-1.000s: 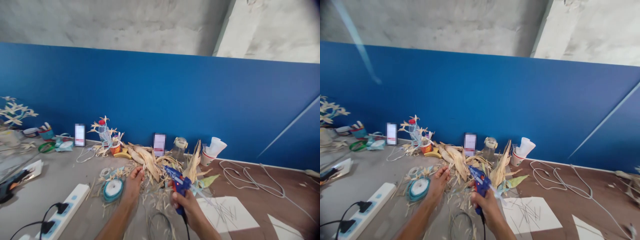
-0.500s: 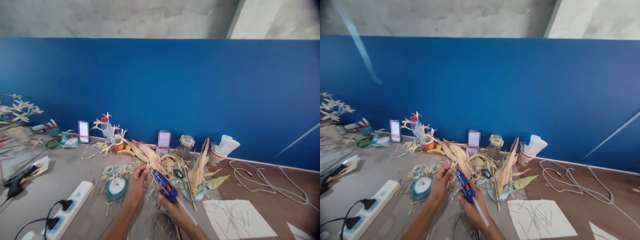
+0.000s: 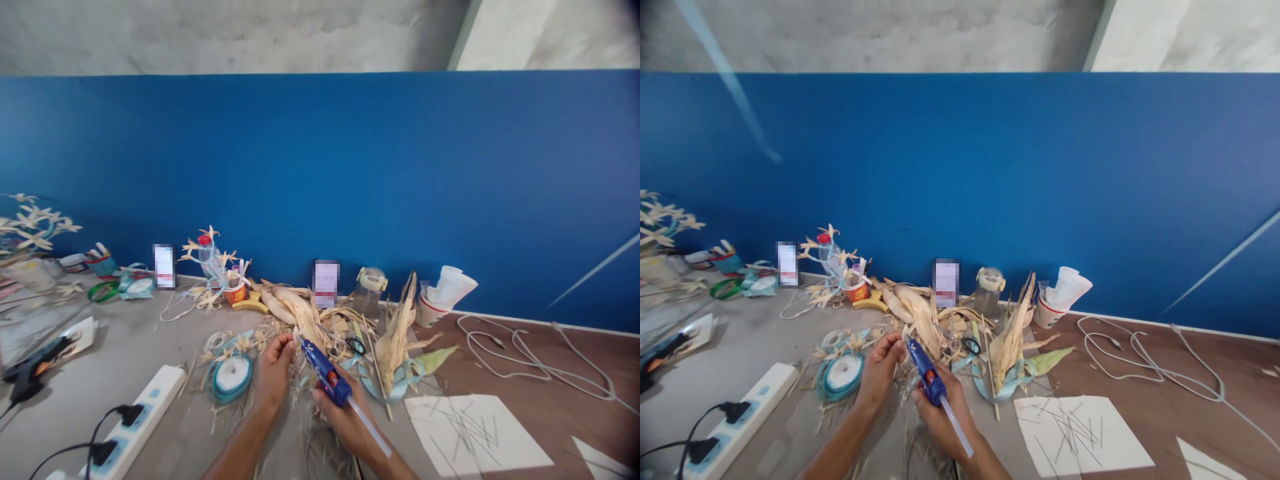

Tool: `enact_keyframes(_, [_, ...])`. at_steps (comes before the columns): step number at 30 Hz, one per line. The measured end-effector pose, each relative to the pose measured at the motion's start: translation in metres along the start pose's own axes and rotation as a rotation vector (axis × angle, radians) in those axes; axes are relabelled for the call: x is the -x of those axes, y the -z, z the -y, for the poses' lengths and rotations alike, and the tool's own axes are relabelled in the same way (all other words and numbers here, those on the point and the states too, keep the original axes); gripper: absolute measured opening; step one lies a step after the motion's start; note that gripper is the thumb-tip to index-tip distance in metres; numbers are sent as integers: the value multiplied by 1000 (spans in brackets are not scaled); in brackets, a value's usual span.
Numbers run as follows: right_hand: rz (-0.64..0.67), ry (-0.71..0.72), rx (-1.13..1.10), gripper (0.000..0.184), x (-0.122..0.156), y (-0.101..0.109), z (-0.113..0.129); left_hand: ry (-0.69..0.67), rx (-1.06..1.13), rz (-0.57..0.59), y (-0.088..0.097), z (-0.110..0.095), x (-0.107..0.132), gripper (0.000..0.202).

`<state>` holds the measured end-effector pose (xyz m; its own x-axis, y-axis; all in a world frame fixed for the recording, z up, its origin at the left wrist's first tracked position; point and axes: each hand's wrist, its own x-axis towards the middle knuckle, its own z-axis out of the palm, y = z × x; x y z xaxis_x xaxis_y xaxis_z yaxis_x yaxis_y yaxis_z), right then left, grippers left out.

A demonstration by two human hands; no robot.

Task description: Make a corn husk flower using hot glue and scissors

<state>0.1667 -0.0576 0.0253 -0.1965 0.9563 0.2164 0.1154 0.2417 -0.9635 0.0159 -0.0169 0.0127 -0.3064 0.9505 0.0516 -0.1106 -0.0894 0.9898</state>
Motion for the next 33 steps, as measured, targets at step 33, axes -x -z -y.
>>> enact_keyframes(33, [82, 184, 232, 7, -1, 0, -6, 31, 13, -30, 2, 7, -1, 31])
